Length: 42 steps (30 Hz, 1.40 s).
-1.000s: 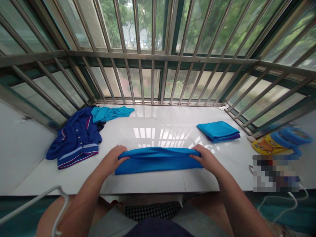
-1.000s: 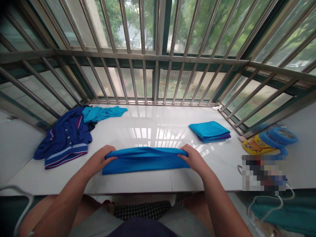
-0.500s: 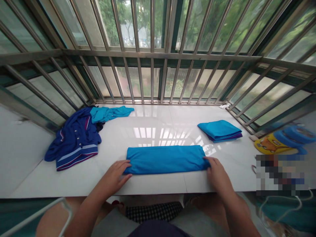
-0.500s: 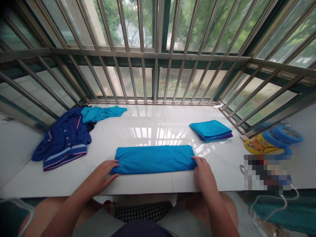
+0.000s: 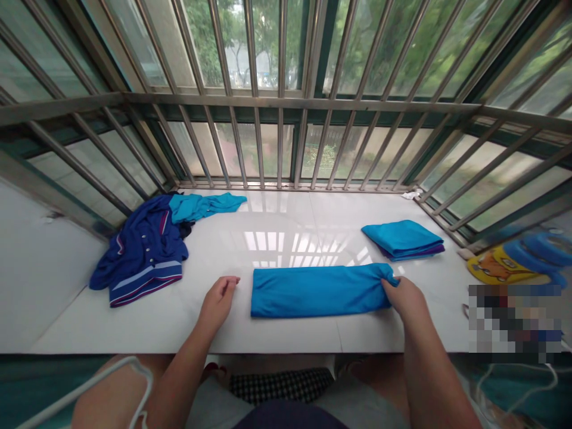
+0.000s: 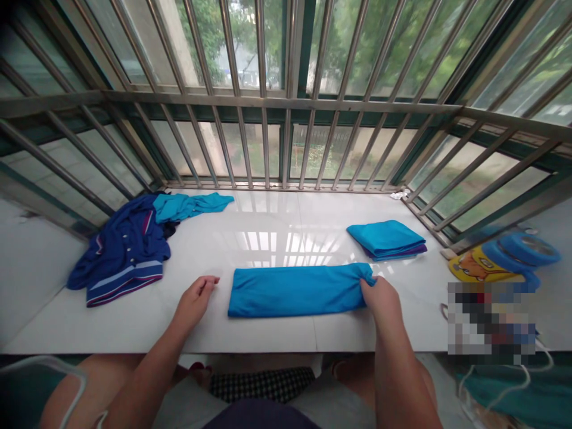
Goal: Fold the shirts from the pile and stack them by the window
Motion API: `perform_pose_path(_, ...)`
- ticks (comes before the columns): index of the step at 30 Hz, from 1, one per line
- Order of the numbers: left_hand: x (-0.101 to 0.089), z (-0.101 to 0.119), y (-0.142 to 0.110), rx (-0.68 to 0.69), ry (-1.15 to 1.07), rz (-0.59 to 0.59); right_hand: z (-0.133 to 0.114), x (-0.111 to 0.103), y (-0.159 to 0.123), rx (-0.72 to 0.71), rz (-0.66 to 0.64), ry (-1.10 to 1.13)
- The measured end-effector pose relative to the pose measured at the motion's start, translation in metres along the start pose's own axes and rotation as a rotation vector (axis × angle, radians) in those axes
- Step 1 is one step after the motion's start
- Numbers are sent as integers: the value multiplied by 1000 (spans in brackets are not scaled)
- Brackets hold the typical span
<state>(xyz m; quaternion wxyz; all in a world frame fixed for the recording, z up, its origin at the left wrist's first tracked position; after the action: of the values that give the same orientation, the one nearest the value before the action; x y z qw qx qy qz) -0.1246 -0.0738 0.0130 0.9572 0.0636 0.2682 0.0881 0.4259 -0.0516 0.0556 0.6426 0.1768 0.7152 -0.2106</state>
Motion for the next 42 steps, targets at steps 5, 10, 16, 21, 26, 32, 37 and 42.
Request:
perform_pose_path(5,8,5,-7,-7,36,-15,-51,-51,-39,-12,265,188)
perform_pose_path(10,9,10,-6,57,90,-75,-174,-41,-120,-497,322,304)
perform_pose_path(16,11,13,-9,156,117,-137,-270,59,-215,-991,60,151)
perform_pose_path(21,12,14,-11,172,149,-145,-256,104,-239,-1031,29,139)
perform_pose_path(26,12,10,-10,169,133,-138,-233,88,-220,-1086,34,201)
perform_pose_path(32,12,8,-10,175,150,-126,-187,6,-130,-721,35,510)
perform_pose_path(37,12,8,-10,174,168,-122,-112,-69,-14,-197,171,1031)
perform_pose_path(42,14,7,-8,181,162,-129,-68,-127,65,-61,212,1591)
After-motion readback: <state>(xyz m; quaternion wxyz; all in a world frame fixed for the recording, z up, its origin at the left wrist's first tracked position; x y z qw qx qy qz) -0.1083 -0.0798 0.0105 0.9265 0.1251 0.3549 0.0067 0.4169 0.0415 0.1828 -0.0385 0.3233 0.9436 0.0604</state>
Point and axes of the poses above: each hand's wrist, its own y-axis towards the middle knuckle, its own x-axis out of the palm, z = x × y, the point moved 2 cm from there along y, towards the middle knuckle, and after that the axes turned 7 degrees about -y, right-handed, at the moved point
